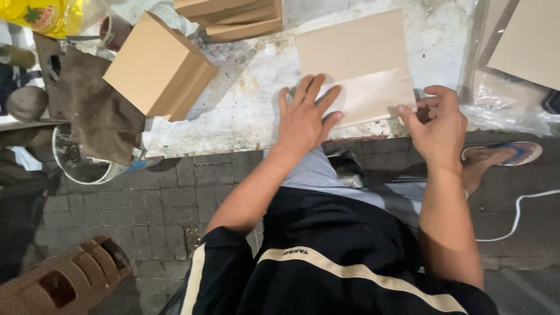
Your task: Cutting paper sheets into smaller pieces using a large knife on a low workbench.
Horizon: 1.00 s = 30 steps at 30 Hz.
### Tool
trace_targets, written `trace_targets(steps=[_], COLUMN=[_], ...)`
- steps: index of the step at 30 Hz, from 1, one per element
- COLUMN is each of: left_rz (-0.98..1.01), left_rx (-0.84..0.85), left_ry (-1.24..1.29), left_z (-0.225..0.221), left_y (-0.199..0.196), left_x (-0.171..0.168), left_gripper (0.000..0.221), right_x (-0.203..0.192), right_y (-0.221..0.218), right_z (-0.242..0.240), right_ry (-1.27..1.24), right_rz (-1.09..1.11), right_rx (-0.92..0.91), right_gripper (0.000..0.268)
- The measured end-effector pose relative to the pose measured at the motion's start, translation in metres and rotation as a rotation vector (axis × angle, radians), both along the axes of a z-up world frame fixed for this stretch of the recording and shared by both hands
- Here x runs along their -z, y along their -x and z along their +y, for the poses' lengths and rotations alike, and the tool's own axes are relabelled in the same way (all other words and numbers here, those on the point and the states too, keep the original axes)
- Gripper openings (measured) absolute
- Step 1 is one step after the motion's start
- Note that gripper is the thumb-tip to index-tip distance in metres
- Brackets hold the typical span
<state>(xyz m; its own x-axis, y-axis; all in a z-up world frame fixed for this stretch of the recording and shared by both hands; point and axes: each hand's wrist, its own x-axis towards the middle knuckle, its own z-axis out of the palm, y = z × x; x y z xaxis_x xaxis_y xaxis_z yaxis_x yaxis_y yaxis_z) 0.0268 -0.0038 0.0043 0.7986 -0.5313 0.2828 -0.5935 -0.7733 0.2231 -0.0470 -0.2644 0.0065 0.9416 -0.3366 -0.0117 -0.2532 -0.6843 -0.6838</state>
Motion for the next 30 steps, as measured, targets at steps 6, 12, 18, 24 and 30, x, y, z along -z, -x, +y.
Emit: trace_targets(steps=[6, 12, 18, 24, 30], left_rz=[-0.108, -0.174, -0.171, -0.152, -0.13], left_rx=[-0.216, -0.185, -0.116, -0.103, -0.101], left_ry=[-0.123, -0.131, -0.01, 0.079, 0.095], left_z=[-0.025, -0.016, -0.011, -0.011, -0.01], left_y=[0.044, 0.041, 0.03, 0.028, 0.027], left_x=[-0.018, -0.015, -0.008, -0.004, -0.003], left_gripper=[0.046, 0.043, 0.041, 0.044, 0.043], right_x=[-0.003, 0.004, 0.017, 0.037, 0.039], right_y=[0.0, -0.011, -0.012, -0.009, -0.01], right_z=[0.003, -0.006, -0.015, -0.023, -0.021], right_ry=[0.133, 0.231, 0.317, 0.377, 0.453], right_rz=[-0.003, 0.07, 0.047, -0.029, -0.078], right_rx=[-0.024, -0.095, -0.147, -0.14, -0.143], right_gripper=[0.056, 0.054, 0.048, 0.046, 0.046])
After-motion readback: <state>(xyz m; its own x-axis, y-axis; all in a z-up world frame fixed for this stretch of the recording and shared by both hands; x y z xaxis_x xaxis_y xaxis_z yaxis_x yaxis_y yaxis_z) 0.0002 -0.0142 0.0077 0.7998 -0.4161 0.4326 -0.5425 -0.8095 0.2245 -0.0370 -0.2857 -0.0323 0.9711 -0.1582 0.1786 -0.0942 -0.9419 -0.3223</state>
